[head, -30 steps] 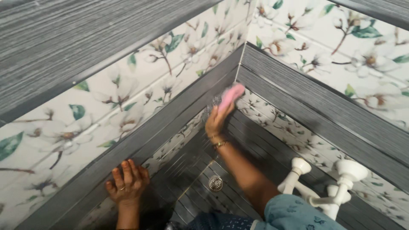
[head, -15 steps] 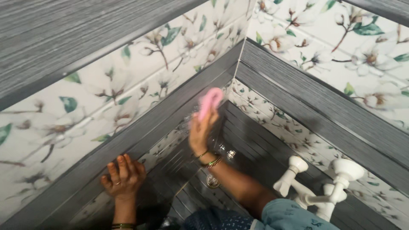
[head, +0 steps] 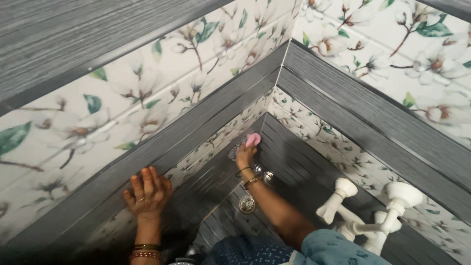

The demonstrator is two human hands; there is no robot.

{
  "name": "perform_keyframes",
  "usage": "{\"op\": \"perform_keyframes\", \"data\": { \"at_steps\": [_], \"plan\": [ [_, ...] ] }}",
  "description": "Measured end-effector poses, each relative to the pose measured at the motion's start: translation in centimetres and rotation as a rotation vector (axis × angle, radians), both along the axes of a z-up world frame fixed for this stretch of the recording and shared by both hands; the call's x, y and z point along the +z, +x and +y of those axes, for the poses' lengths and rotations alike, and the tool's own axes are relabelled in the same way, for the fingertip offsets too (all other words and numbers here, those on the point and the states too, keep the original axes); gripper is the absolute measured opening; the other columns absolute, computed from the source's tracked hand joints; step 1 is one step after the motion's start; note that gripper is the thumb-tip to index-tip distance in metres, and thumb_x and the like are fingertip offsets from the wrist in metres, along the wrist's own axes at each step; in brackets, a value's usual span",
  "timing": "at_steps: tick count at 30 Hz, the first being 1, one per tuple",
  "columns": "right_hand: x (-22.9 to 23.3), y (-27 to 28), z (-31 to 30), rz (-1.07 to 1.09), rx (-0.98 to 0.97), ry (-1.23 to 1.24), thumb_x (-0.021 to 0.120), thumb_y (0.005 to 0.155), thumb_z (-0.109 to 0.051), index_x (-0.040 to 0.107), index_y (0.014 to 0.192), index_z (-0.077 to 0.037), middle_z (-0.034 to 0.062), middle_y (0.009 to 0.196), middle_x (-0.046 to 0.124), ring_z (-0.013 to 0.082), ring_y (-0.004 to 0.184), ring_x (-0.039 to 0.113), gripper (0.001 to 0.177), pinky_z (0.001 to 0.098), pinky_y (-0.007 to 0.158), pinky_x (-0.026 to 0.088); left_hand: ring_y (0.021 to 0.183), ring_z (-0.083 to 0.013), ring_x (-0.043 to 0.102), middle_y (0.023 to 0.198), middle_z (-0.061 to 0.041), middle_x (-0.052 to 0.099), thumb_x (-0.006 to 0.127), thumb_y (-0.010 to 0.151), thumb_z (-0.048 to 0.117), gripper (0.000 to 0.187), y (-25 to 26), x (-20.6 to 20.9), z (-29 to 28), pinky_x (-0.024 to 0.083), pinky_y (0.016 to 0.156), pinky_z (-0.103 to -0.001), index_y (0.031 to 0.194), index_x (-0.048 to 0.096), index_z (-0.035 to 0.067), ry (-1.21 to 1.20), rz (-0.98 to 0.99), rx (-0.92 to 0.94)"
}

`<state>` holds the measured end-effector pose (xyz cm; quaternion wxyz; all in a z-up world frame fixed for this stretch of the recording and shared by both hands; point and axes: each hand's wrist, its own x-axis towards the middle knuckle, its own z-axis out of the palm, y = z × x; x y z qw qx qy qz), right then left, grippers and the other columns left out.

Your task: The person scrubs a white shower fixture and the surrounding wall tiles using a pink sponge and a metal scourer. They wipe the tap handles and pipe connections before scrubbing the floral-patterned tiles on the wall, occasionally pouring water from a cup to rinse the areas.

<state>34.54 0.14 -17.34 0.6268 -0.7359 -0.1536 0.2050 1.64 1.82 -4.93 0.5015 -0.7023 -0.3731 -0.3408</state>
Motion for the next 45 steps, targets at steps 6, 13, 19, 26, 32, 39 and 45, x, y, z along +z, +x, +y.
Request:
{"op": "perform_keyframes", "data": {
  "at_steps": [6, 13, 19, 26, 32, 39, 45],
  "plan": [
    [11.3, -6.1, -1.3, -0.358, 0.055, 0.388, 0.051, 0.104, -0.029, 0.027, 0.165, -0.004, 0.0313, 0.126, 0.04, 0.0364, 0.094, 0.058, 0.07, 0.041, 0.077, 0.054, 0.155, -0.0324, 0.032, 0.161, -0.008, 0.042, 0.06, 0.098, 0.031, 0.056, 0.0, -0.1, -0.2, 0.017, 0.13, -0.052, 0.149, 0.063, 0.007, 0.005, -0.017, -0.006],
    [10.1, -4.8, -1.0, -0.328, 0.068, 0.229, 0.04, 0.092, -0.019, 0.013, 0.159, -0.001, 0.029, 0.16, 0.01, 0.0377, 0.102, 0.061, 0.074, 0.0424, 0.09, 0.056, 0.155, -0.032, 0.032, 0.161, -0.008, 0.042, 0.061, 0.099, 0.032, 0.053, 0.1, 0.5, -0.4, 0.017, 0.13, -0.052, 0.145, 0.066, 0.007, -0.004, -0.024, -0.014],
    [7.2, 2.5, -1.2, 0.227, 0.005, 0.061, 0.045, 0.094, -0.021, 0.033, 0.155, 0.0, 0.0356, 0.132, 0.039, 0.0417, 0.091, 0.059, 0.065, 0.0483, 0.077, 0.052, 0.156, -0.0315, 0.03, 0.16, -0.008, 0.042, 0.059, 0.099, 0.03, 0.053, -0.1, 0.3, -0.6, 0.017, 0.13, -0.052, 0.147, 0.065, 0.007, -0.002, -0.014, -0.016],
    [11.4, -4.5, -0.9, -0.53, 0.065, 0.362, 0.052, 0.102, -0.026, 0.034, 0.153, 0.005, 0.0303, 0.144, 0.031, 0.0316, 0.121, 0.055, 0.062, 0.0441, 0.095, 0.058, 0.157, -0.0324, 0.028, 0.163, -0.008, 0.04, 0.058, 0.099, 0.027, 0.054, -0.1, -0.9, 0.2, 0.015, 0.131, -0.052, 0.149, 0.059, 0.007, 0.005, -0.017, -0.022],
    [-0.7, -0.8, 1.5, -0.595, -0.089, 0.175, 0.046, 0.104, -0.02, 0.019, 0.157, 0.006, 0.035, 0.152, 0.024, 0.044, 0.131, 0.048, 0.065, 0.052, 0.105, 0.049, 0.156, -0.032, 0.028, 0.159, -0.009, 0.043, 0.058, 0.099, 0.029, 0.056, 0.0, -0.3, 0.2, 0.015, 0.131, -0.052, 0.149, 0.061, 0.006, 0.02, -0.008, -0.014],
    [1.6, -0.3, 2.0, -0.214, -0.004, 0.0, 0.056, 0.094, -0.019, 0.029, 0.156, 0.002, 0.0306, 0.145, 0.032, 0.043, 0.116, 0.054, 0.071, 0.0496, 0.096, 0.049, 0.151, -0.0335, 0.035, 0.157, -0.009, 0.046, 0.056, 0.098, 0.032, 0.053, 0.4, 0.1, -0.3, 0.019, 0.128, -0.053, 0.143, 0.068, 0.007, 0.015, -0.009, -0.027],
    [10.6, -17.9, -7.3, -0.465, 0.331, 0.147, 0.062, 0.093, -0.019, 0.029, 0.149, 0.008, 0.0342, 0.151, 0.023, 0.0456, 0.108, 0.054, 0.07, 0.0479, 0.087, 0.05, 0.153, -0.0324, 0.035, 0.16, -0.008, 0.044, 0.061, 0.104, 0.029, 0.048, 0.2, 0.6, -1.5, 0.018, 0.127, -0.052, 0.146, 0.067, 0.007, -0.07, -0.04, -0.062]
  ]
}}
